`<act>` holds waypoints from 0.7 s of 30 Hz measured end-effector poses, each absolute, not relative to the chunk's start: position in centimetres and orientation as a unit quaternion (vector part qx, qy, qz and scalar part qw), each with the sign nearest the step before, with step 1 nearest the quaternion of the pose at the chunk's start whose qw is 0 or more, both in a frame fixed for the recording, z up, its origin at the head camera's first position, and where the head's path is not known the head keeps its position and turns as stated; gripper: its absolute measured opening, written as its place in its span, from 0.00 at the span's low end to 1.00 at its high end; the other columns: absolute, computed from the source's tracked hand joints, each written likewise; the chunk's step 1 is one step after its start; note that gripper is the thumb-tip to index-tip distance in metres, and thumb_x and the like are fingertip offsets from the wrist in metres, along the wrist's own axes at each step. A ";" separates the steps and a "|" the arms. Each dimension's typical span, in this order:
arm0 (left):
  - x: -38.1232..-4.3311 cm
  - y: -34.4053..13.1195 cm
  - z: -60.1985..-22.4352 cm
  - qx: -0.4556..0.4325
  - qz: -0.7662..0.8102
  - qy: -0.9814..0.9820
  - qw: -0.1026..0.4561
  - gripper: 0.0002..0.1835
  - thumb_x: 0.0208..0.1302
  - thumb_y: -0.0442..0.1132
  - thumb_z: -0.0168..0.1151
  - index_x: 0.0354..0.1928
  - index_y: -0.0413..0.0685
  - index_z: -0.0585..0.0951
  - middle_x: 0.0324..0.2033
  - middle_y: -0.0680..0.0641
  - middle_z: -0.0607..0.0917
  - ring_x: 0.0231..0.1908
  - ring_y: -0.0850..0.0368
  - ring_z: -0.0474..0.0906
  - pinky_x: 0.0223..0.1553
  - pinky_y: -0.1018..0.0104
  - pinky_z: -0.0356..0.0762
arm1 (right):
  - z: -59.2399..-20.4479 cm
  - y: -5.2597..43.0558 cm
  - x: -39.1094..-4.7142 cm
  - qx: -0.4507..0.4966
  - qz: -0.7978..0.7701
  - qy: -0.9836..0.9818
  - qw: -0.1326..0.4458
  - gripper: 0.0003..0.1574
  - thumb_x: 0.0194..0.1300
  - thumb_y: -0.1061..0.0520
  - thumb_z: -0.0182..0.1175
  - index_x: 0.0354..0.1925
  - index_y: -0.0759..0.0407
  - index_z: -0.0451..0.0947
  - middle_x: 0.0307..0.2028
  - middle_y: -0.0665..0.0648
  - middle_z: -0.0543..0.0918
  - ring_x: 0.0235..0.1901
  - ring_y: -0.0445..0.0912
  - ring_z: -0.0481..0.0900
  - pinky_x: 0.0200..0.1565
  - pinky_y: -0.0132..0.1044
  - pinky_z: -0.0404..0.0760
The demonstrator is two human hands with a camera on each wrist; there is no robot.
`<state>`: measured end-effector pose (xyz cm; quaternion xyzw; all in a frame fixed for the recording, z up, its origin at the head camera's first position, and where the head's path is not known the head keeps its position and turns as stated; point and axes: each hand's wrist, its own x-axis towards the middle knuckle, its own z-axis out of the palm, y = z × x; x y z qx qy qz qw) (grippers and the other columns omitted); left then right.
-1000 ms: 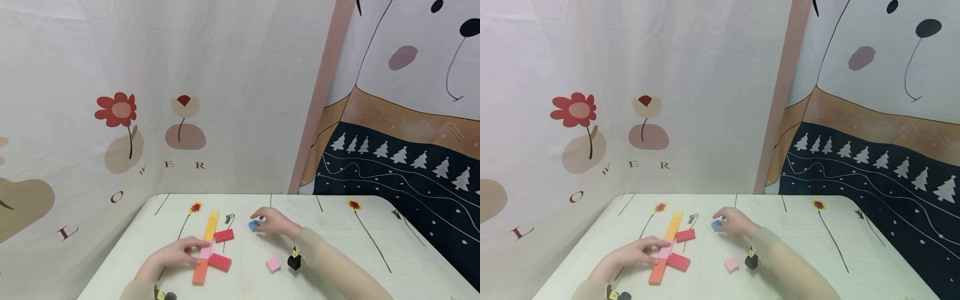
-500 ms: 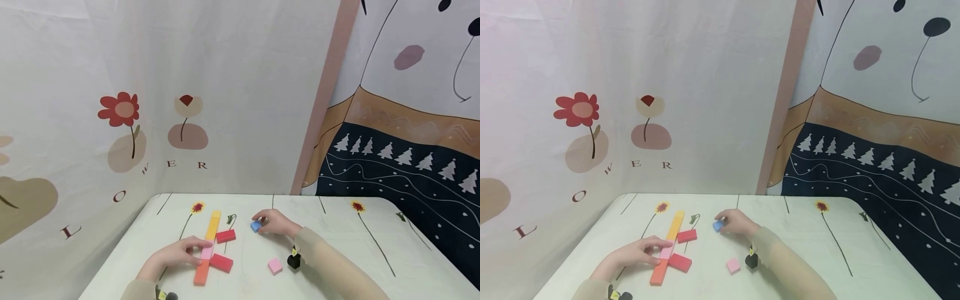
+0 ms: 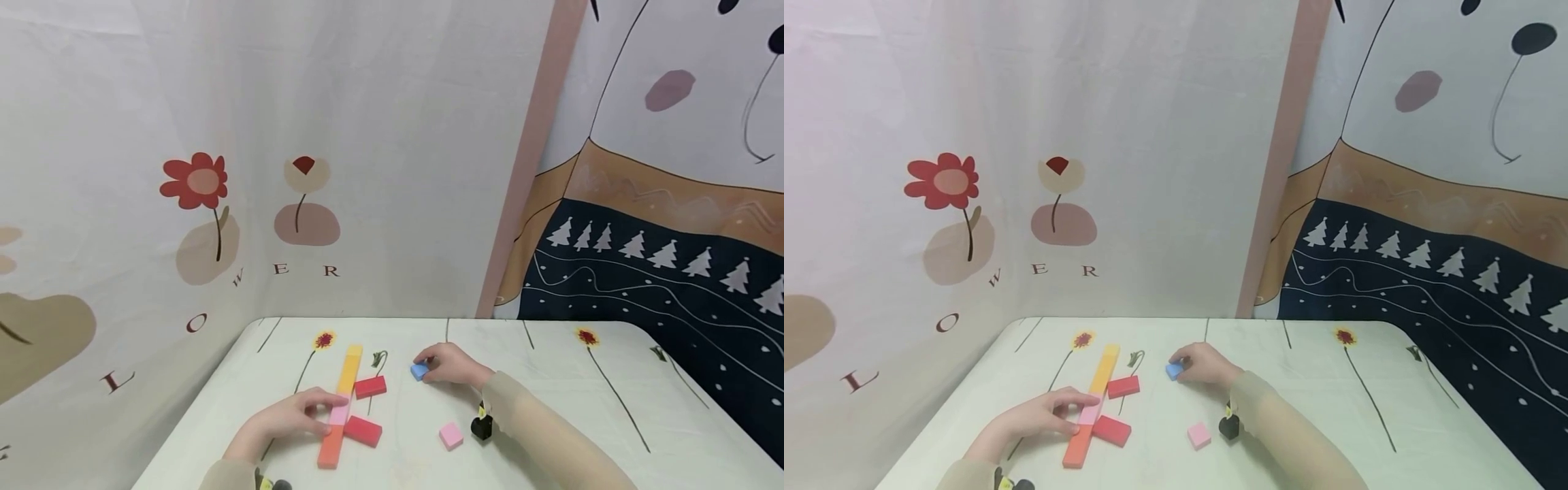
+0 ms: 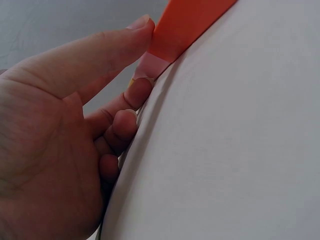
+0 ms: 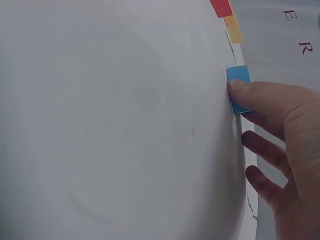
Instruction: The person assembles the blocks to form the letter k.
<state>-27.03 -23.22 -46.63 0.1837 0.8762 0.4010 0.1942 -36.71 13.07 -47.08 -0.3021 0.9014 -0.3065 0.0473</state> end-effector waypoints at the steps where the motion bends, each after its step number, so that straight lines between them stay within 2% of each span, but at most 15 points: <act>1: -27.1 -23.2 -46.6 0.184 0.400 0.876 0.194 0.26 0.54 0.46 0.73 0.57 0.69 0.80 0.53 0.53 0.76 0.49 0.49 0.66 0.51 0.46 0.66 | -47.1 13.1 -36.7 -0.301 -0.305 0.902 0.047 0.20 0.54 0.58 0.73 0.47 0.52 0.84 0.44 0.48 0.83 0.42 0.41 0.78 0.46 0.39 0.77; 9: -27.2 -22.9 -46.5 0.180 0.398 0.878 0.195 0.26 0.54 0.46 0.72 0.57 0.68 0.80 0.53 0.53 0.76 0.48 0.50 0.66 0.51 0.46 0.66 | -47.0 13.4 -36.8 -0.298 -0.313 0.900 0.047 0.19 0.53 0.59 0.73 0.46 0.52 0.84 0.43 0.46 0.83 0.41 0.41 0.77 0.46 0.40 0.76; 15: -27.3 -23.0 -46.5 0.180 0.398 0.878 0.193 0.25 0.54 0.49 0.72 0.56 0.73 0.80 0.53 0.54 0.76 0.49 0.50 0.67 0.52 0.43 0.65 | -46.6 13.8 -36.8 -0.295 -0.318 0.900 0.049 0.20 0.53 0.59 0.73 0.46 0.52 0.84 0.42 0.45 0.83 0.41 0.41 0.77 0.44 0.38 0.76; 21: -27.4 -23.1 -46.7 0.177 0.397 0.880 0.193 0.25 0.54 0.48 0.73 0.56 0.72 0.80 0.54 0.53 0.76 0.49 0.49 0.67 0.52 0.42 0.65 | -46.3 14.1 -37.0 -0.294 -0.323 0.898 0.047 0.20 0.52 0.58 0.74 0.46 0.51 0.84 0.41 0.44 0.83 0.42 0.42 0.78 0.43 0.37 0.77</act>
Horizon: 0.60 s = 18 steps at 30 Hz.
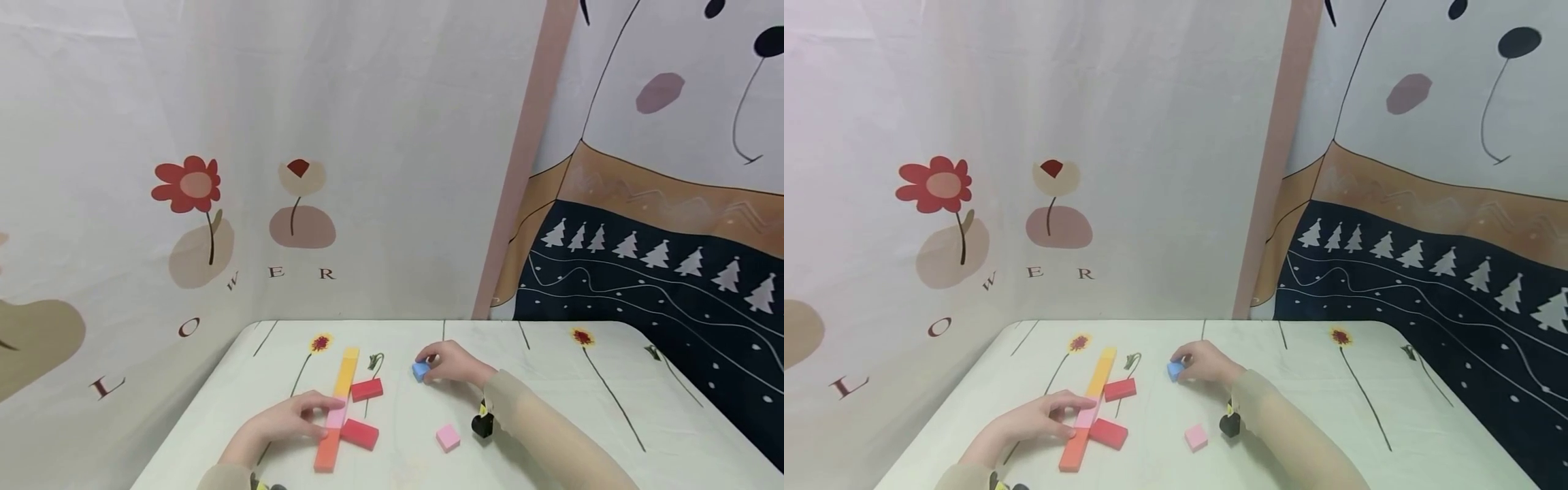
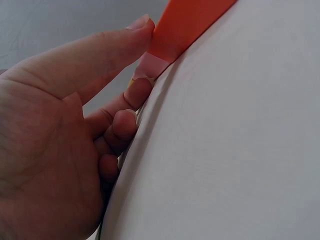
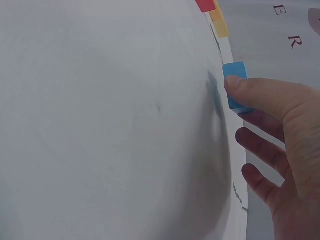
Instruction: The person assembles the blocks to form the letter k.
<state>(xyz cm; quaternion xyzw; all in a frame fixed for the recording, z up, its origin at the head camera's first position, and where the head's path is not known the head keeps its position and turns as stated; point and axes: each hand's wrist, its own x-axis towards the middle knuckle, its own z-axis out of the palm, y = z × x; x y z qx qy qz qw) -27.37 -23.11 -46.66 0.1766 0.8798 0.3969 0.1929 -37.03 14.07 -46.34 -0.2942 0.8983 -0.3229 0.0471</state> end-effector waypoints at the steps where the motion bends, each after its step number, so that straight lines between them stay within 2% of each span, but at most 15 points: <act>1: -27.4 -23.1 -46.7 0.175 0.397 0.880 0.193 0.25 0.53 0.48 0.73 0.56 0.72 0.80 0.54 0.53 0.76 0.49 0.49 0.67 0.52 0.42 0.65 | -46.3 14.1 -37.0 -0.294 -0.323 0.898 0.046 0.20 0.52 0.58 0.74 0.46 0.51 0.84 0.41 0.44 0.83 0.42 0.42 0.78 0.43 0.37 0.77; 9: -27.4 -23.1 -46.7 0.185 0.398 0.878 0.191 0.25 0.54 0.48 0.72 0.56 0.71 0.80 0.54 0.53 0.76 0.48 0.50 0.67 0.51 0.45 0.66 | -45.6 14.1 -36.7 -0.289 -0.318 0.902 0.047 0.19 0.52 0.57 0.74 0.45 0.51 0.84 0.41 0.44 0.83 0.43 0.44 0.78 0.46 0.41 0.76; 18: -27.1 -23.1 -46.6 0.182 0.399 0.878 0.193 0.26 0.54 0.48 0.72 0.56 0.71 0.79 0.55 0.52 0.76 0.50 0.49 0.68 0.53 0.41 0.65 | -45.3 14.3 -36.7 -0.306 -0.291 0.906 0.030 0.19 0.53 0.58 0.73 0.45 0.52 0.84 0.40 0.43 0.83 0.43 0.43 0.76 0.45 0.39 0.75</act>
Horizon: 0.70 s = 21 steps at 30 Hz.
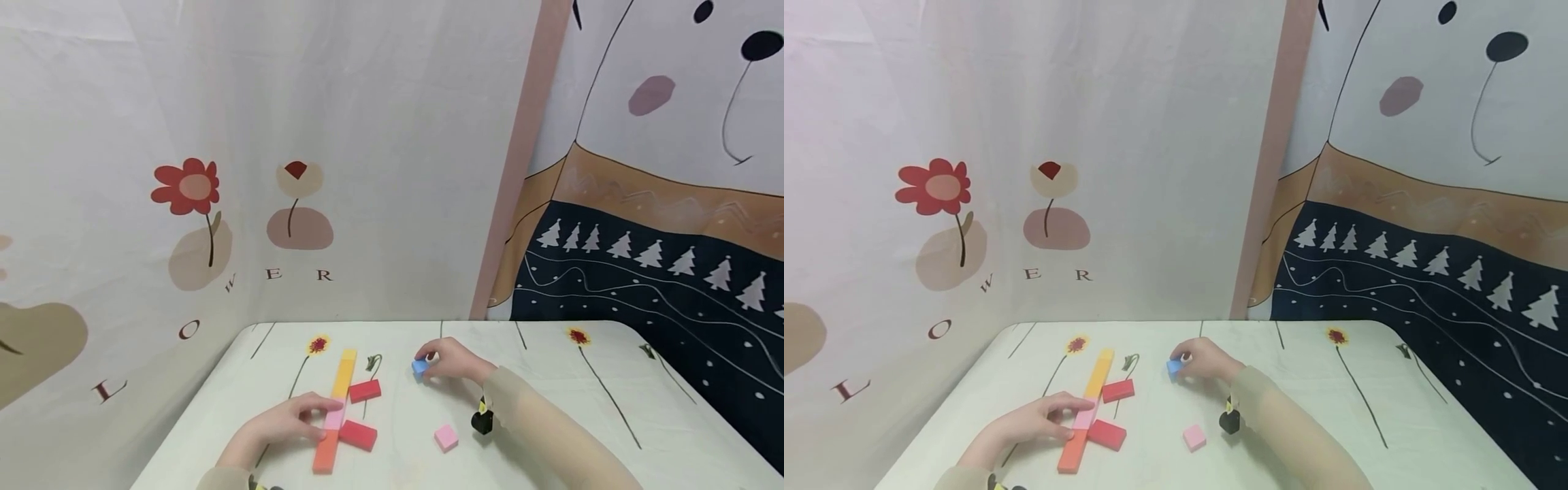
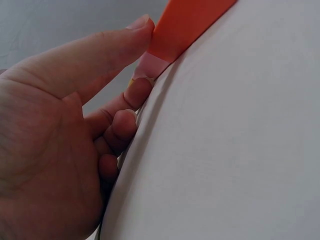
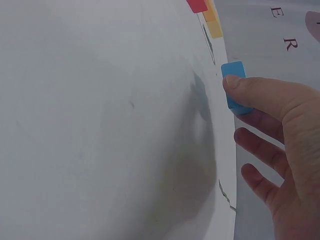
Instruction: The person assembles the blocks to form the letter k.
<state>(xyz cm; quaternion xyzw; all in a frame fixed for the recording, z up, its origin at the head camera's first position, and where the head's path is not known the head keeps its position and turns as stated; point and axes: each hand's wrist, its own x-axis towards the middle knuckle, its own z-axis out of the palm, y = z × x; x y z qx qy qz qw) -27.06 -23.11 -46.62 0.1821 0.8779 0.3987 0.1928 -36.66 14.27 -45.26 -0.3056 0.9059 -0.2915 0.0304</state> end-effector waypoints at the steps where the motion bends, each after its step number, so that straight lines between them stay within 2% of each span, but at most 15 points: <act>1: -27.1 -23.1 -46.6 0.183 0.399 0.878 0.193 0.26 0.54 0.48 0.72 0.57 0.71 0.79 0.55 0.52 0.76 0.50 0.49 0.68 0.53 0.41 0.65 | -45.2 14.3 -36.6 -0.308 -0.291 0.905 0.029 0.19 0.53 0.58 0.73 0.45 0.52 0.84 0.40 0.43 0.83 0.43 0.43 0.76 0.44 0.38 0.75; 6: -27.2 -23.2 -46.7 0.186 0.400 0.876 0.193 0.26 0.54 0.48 0.73 0.57 0.70 0.79 0.54 0.52 0.76 0.49 0.49 0.67 0.52 0.44 0.66 | -45.0 14.3 -36.5 -0.313 -0.289 0.904 0.024 0.19 0.52 0.59 0.73 0.45 0.52 0.84 0.40 0.44 0.83 0.42 0.43 0.76 0.42 0.37 0.74; 13: -27.2 -23.2 -46.7 0.181 0.398 0.878 0.195 0.26 0.54 0.48 0.72 0.57 0.71 0.79 0.53 0.52 0.76 0.49 0.49 0.67 0.51 0.43 0.66 | -44.8 14.2 -36.4 -0.308 -0.291 0.905 0.025 0.18 0.53 0.59 0.73 0.44 0.52 0.84 0.39 0.44 0.83 0.41 0.43 0.76 0.41 0.37 0.74; 21: -27.3 -23.1 -46.7 0.179 0.396 0.881 0.189 0.26 0.53 0.48 0.73 0.56 0.72 0.80 0.52 0.54 0.76 0.48 0.49 0.66 0.50 0.46 0.66 | -44.8 13.9 -36.4 -0.307 -0.295 0.904 0.030 0.18 0.54 0.60 0.72 0.45 0.53 0.84 0.40 0.45 0.83 0.42 0.45 0.76 0.42 0.38 0.75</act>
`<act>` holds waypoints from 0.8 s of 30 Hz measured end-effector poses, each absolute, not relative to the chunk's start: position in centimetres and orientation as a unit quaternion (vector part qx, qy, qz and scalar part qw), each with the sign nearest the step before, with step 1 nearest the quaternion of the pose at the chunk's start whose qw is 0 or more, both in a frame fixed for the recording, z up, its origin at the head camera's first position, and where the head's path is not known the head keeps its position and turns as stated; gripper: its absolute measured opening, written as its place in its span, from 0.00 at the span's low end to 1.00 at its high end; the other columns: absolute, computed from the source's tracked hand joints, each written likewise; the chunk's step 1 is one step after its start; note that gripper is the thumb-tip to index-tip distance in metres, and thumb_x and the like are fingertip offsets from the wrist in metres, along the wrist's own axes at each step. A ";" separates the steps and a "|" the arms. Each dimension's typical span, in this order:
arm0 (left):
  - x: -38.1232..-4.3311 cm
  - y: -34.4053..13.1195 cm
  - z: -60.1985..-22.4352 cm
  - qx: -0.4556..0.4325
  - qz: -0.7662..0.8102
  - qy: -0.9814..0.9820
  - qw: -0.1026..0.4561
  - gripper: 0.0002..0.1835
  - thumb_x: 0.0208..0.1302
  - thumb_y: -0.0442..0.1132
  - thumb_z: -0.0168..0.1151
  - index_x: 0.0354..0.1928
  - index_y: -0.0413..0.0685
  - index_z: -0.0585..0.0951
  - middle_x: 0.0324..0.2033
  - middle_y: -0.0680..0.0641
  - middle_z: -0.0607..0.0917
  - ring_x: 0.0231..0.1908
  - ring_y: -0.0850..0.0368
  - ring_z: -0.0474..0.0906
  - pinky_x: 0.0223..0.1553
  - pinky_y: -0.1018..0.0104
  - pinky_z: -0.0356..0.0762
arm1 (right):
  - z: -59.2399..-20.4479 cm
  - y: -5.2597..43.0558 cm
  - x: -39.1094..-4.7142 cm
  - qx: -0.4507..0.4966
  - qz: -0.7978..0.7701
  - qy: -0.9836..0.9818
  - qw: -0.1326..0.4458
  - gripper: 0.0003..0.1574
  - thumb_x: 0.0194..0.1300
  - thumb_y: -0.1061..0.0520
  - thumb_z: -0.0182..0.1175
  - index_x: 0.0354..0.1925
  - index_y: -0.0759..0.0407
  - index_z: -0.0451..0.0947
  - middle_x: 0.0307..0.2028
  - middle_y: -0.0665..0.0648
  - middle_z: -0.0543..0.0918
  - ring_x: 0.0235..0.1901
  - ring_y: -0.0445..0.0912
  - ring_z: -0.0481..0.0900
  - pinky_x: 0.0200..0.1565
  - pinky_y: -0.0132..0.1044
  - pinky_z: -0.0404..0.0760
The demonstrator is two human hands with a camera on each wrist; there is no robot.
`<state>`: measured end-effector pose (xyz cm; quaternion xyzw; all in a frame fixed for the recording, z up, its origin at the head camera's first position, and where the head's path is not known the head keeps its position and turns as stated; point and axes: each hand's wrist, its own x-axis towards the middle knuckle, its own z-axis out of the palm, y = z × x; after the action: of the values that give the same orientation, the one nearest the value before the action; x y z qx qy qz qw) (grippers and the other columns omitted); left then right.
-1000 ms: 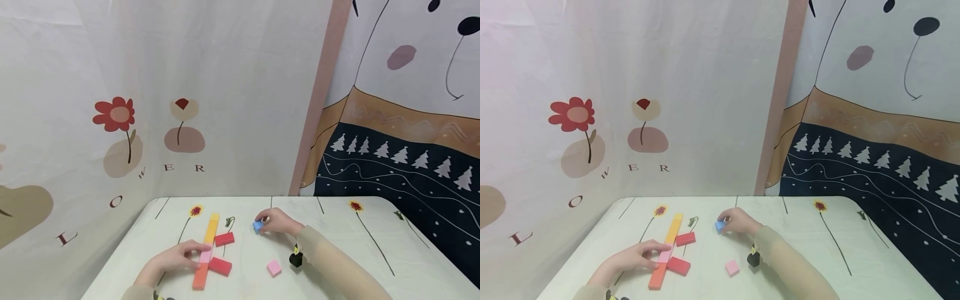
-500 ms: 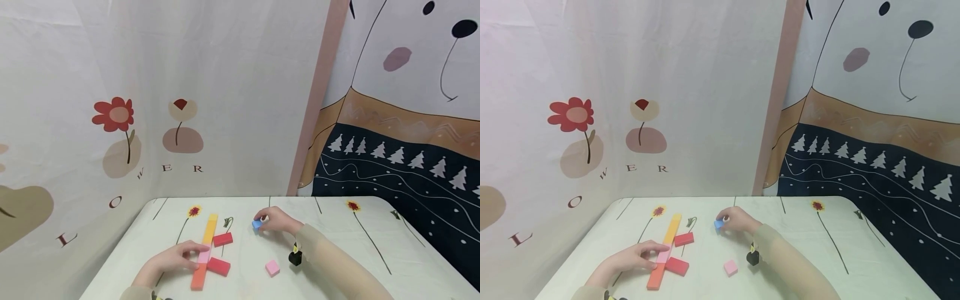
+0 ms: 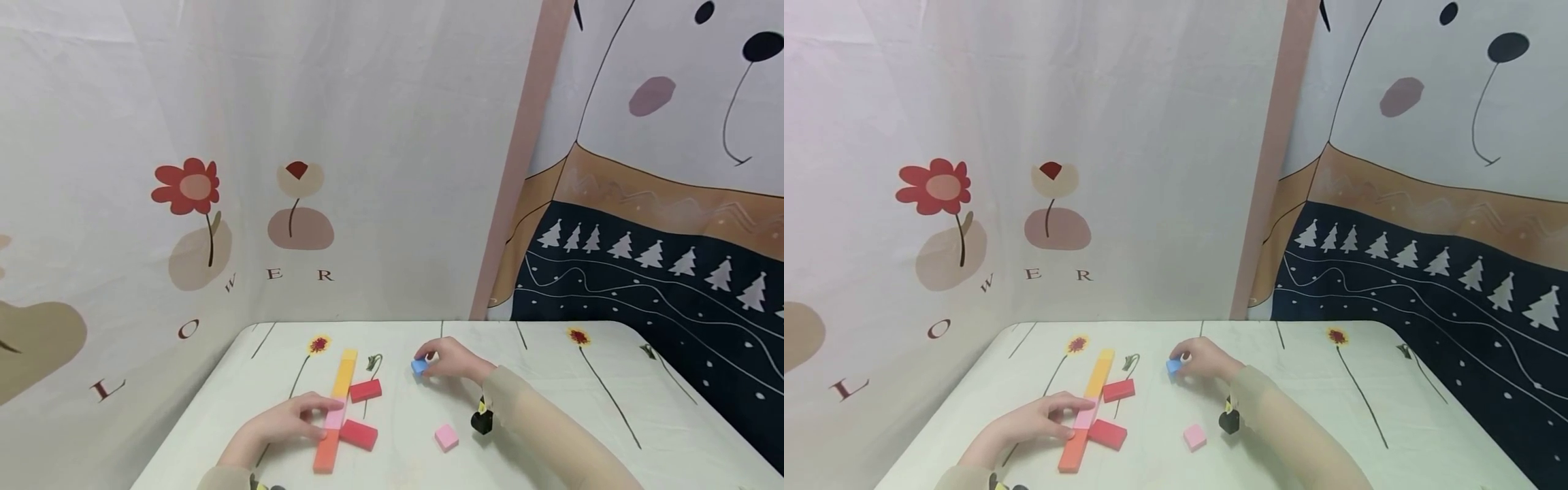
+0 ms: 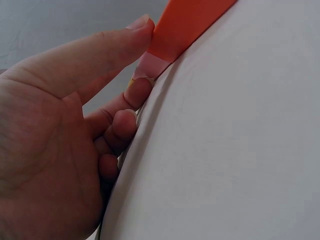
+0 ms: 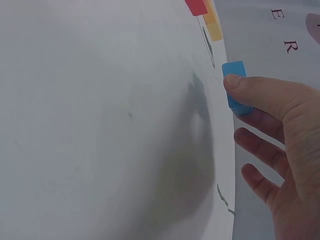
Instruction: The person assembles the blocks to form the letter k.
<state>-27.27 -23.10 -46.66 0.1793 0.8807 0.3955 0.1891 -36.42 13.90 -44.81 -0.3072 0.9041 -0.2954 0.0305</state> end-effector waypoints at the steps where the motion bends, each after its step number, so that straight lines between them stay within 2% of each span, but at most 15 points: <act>1: -27.3 -23.1 -46.6 0.179 0.395 0.881 0.189 0.26 0.53 0.48 0.73 0.56 0.71 0.80 0.52 0.53 0.76 0.48 0.49 0.66 0.50 0.46 0.66 | -44.9 13.8 -36.4 -0.308 -0.297 0.903 0.031 0.18 0.54 0.60 0.72 0.45 0.53 0.84 0.41 0.45 0.83 0.42 0.45 0.76 0.42 0.39 0.75; 13: -27.4 -23.0 -46.6 0.178 0.399 0.879 0.192 0.26 0.54 0.47 0.73 0.56 0.71 0.80 0.53 0.53 0.76 0.49 0.49 0.67 0.51 0.43 0.65 | -45.1 13.1 -36.2 -0.287 -0.313 0.904 0.048 0.18 0.54 0.58 0.73 0.45 0.52 0.84 0.41 0.44 0.83 0.43 0.44 0.76 0.43 0.38 0.76; 17: -27.2 -23.0 -46.6 0.177 0.401 0.877 0.195 0.26 0.55 0.45 0.72 0.57 0.68 0.80 0.55 0.52 0.76 0.49 0.48 0.67 0.52 0.41 0.65 | -45.3 12.8 -36.2 -0.294 -0.310 0.903 0.049 0.18 0.54 0.58 0.73 0.45 0.51 0.84 0.41 0.43 0.83 0.43 0.43 0.76 0.43 0.37 0.76; 24: -27.0 -23.1 -46.7 0.174 0.399 0.879 0.192 0.26 0.54 0.46 0.72 0.58 0.67 0.80 0.54 0.52 0.76 0.48 0.49 0.67 0.52 0.44 0.66 | -45.5 12.2 -36.0 -0.316 -0.306 0.897 0.050 0.18 0.53 0.58 0.73 0.45 0.53 0.84 0.41 0.44 0.83 0.43 0.44 0.77 0.43 0.36 0.76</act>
<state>-27.04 -23.13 -46.72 0.1742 0.8793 0.3995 0.1921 -35.99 12.23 -45.49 -0.3160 0.8967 -0.3059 0.0499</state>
